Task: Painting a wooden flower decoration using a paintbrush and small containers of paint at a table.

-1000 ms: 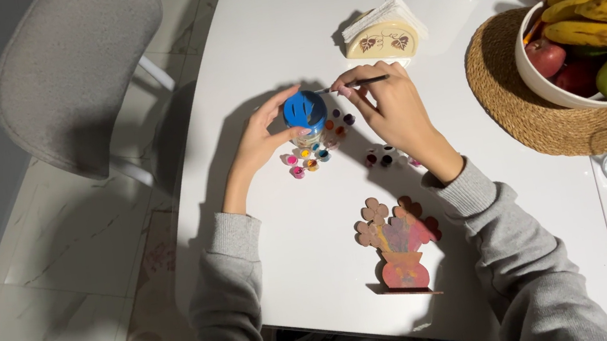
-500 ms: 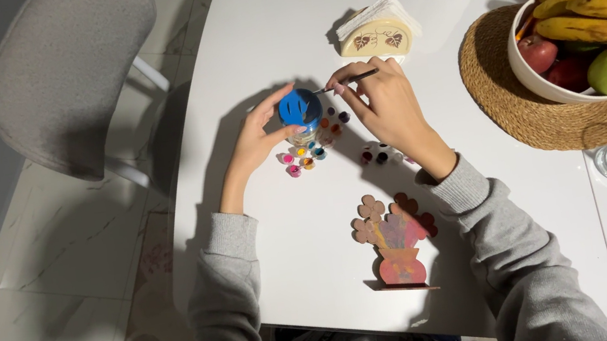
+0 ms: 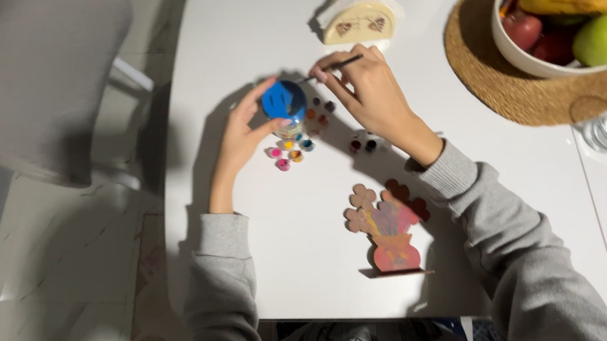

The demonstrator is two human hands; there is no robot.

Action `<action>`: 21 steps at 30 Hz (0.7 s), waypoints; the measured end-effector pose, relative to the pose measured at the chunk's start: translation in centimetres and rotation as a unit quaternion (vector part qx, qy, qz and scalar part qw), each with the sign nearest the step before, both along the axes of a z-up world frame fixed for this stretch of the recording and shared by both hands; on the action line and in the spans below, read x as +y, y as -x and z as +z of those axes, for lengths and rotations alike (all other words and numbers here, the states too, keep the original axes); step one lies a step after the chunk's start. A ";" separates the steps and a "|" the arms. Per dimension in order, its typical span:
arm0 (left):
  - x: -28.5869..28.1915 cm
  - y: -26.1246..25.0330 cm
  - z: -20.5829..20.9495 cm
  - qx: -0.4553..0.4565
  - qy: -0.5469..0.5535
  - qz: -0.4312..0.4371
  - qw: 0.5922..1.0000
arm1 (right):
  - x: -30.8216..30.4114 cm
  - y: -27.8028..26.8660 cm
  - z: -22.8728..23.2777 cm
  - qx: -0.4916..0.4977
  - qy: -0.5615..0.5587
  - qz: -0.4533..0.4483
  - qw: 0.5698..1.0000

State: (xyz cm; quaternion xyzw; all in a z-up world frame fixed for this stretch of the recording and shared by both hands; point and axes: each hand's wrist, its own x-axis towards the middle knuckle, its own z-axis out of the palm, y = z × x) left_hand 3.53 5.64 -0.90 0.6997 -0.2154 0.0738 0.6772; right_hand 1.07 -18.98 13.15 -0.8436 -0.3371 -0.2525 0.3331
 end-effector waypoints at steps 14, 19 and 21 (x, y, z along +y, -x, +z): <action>-4.0 8.2 9.2 -0.185 -0.296 0.163 0.923 | -10.8 9.4 -0.8 0.022 -0.163 -0.051 0.985; -5.5 9.2 6.4 -0.306 -0.377 0.202 0.851 | -13.9 12.7 -3.5 0.055 -0.226 -0.071 0.970; -5.9 10.1 5.9 -0.322 -0.390 0.201 0.839 | -14.7 13.9 -4.9 0.076 -0.253 -0.098 0.959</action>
